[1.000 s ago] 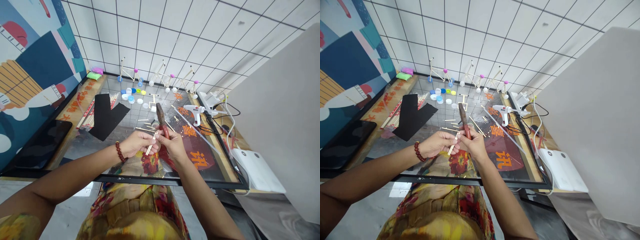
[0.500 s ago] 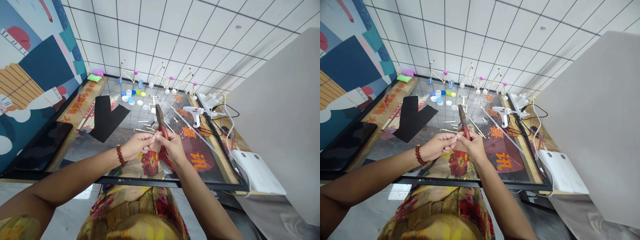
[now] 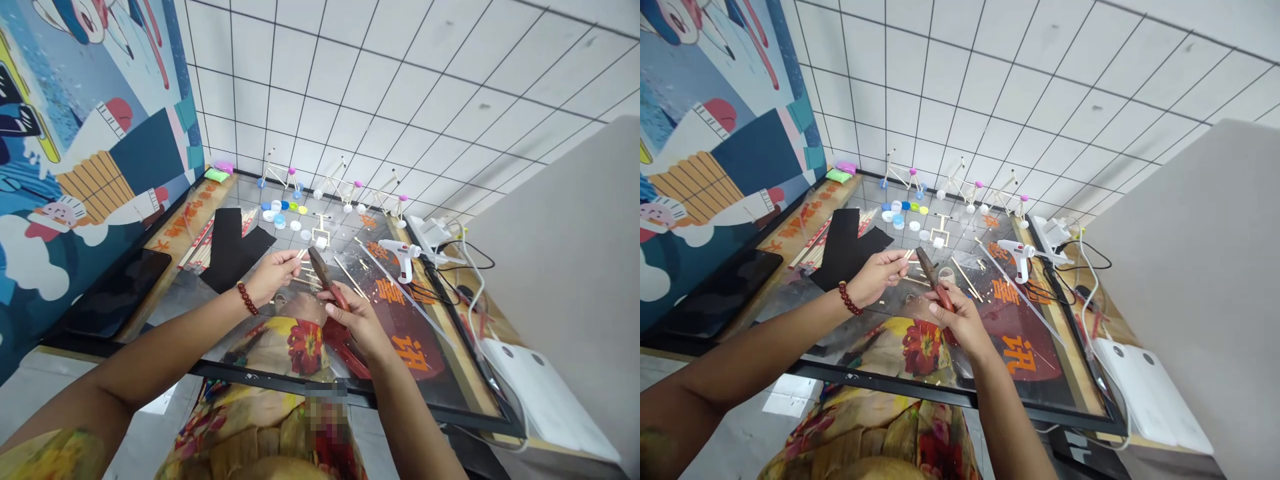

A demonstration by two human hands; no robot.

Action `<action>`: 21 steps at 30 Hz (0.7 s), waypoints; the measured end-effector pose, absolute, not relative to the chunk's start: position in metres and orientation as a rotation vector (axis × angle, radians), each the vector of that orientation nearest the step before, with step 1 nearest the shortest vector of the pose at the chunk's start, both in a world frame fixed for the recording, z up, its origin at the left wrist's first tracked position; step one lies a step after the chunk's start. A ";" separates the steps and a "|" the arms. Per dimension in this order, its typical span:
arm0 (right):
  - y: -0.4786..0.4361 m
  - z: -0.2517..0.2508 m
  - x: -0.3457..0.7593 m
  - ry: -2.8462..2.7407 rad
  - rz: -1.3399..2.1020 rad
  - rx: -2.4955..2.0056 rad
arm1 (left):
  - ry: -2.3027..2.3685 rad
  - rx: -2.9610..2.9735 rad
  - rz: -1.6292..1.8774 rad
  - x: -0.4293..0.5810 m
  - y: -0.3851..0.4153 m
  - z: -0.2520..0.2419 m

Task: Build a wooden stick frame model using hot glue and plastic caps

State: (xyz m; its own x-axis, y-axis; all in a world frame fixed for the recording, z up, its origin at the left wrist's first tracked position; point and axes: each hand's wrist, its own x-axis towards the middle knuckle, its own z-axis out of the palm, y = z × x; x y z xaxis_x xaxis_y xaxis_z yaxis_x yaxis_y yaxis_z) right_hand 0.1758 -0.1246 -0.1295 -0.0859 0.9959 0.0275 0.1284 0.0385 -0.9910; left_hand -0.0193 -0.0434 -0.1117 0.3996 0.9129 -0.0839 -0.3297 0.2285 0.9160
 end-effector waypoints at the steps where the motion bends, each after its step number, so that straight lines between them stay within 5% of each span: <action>1: -0.125 -0.129 0.176 -1.395 1.184 -1.233 | 0.750 1.000 0.969 -0.019 -0.043 -0.111; 21: -0.122 -0.128 0.184 -1.670 1.085 -1.249 | 1.013 1.266 0.893 -0.024 -0.037 -0.108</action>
